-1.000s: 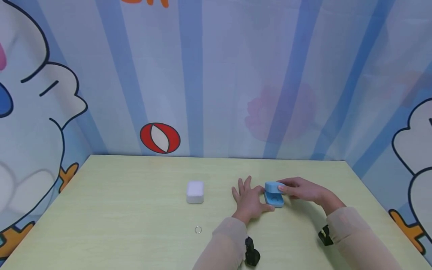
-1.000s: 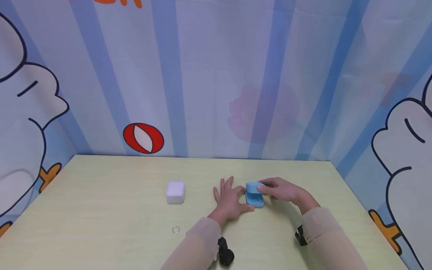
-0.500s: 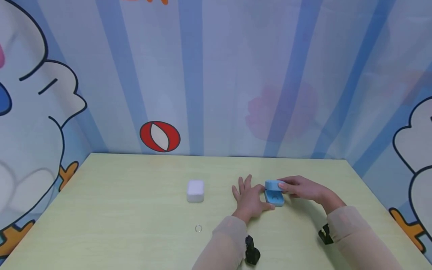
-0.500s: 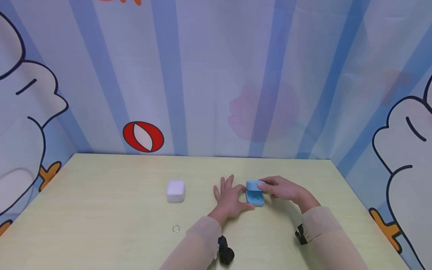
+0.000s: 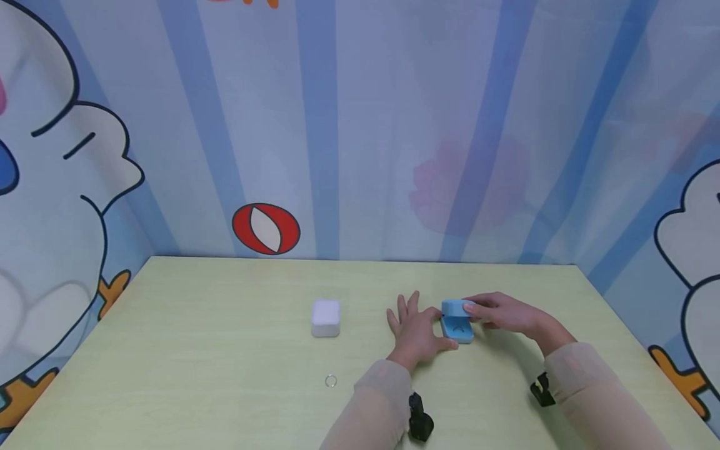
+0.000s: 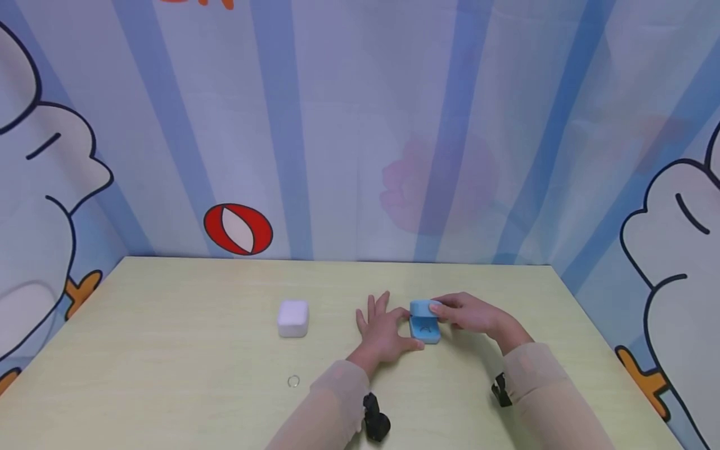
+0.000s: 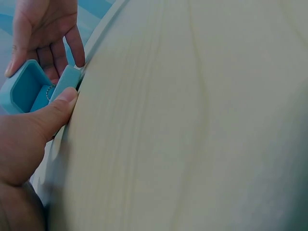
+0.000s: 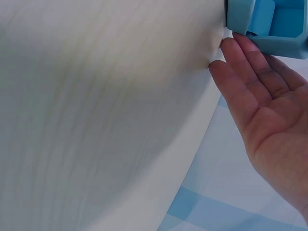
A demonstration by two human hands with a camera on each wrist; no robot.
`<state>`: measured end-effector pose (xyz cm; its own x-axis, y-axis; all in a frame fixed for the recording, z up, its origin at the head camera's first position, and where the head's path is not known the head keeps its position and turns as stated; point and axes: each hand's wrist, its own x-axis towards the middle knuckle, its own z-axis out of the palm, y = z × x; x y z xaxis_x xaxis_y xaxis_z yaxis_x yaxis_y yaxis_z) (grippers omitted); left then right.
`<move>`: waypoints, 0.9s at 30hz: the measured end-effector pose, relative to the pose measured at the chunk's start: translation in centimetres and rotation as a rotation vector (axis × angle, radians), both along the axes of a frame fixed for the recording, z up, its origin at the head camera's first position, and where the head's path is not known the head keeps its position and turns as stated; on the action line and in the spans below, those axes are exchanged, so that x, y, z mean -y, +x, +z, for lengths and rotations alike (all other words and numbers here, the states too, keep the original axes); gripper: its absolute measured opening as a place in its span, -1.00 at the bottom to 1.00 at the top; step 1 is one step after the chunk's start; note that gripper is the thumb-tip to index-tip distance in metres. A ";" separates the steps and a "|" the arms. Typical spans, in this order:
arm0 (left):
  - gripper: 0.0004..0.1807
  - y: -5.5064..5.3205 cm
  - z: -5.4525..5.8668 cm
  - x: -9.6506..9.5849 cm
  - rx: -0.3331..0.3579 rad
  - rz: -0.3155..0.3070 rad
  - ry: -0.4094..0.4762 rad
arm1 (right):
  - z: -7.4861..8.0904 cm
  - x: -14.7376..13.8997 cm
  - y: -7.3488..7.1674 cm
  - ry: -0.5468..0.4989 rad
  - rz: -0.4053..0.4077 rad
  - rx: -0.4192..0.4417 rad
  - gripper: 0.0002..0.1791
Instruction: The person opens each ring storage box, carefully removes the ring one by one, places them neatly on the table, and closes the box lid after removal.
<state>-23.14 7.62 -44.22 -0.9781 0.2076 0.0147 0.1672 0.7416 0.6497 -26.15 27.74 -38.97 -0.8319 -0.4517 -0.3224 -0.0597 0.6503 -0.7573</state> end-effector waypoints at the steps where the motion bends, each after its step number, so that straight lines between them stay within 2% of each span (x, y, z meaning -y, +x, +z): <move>1: -0.41 0.0 0.0 0.0 0.001 0.001 0.000 | 0.0 0.0 0.0 0.000 0.001 0.002 -0.26; 18: -0.40 0.1 0.1 0.0 0.013 0.003 0.007 | 0.0 0.3 0.0 0.006 -0.041 0.011 -0.25; 27: -0.40 0.0 0.0 0.1 0.026 0.000 0.023 | 0.1 0.6 -0.1 0.033 -0.069 -0.011 -0.24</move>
<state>-23.17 7.52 -44.22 -0.9781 0.2079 -0.0056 0.1505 0.7265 0.6705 -26.28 27.13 -38.88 -0.8644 -0.3821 -0.3267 -0.0217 0.6776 -0.7351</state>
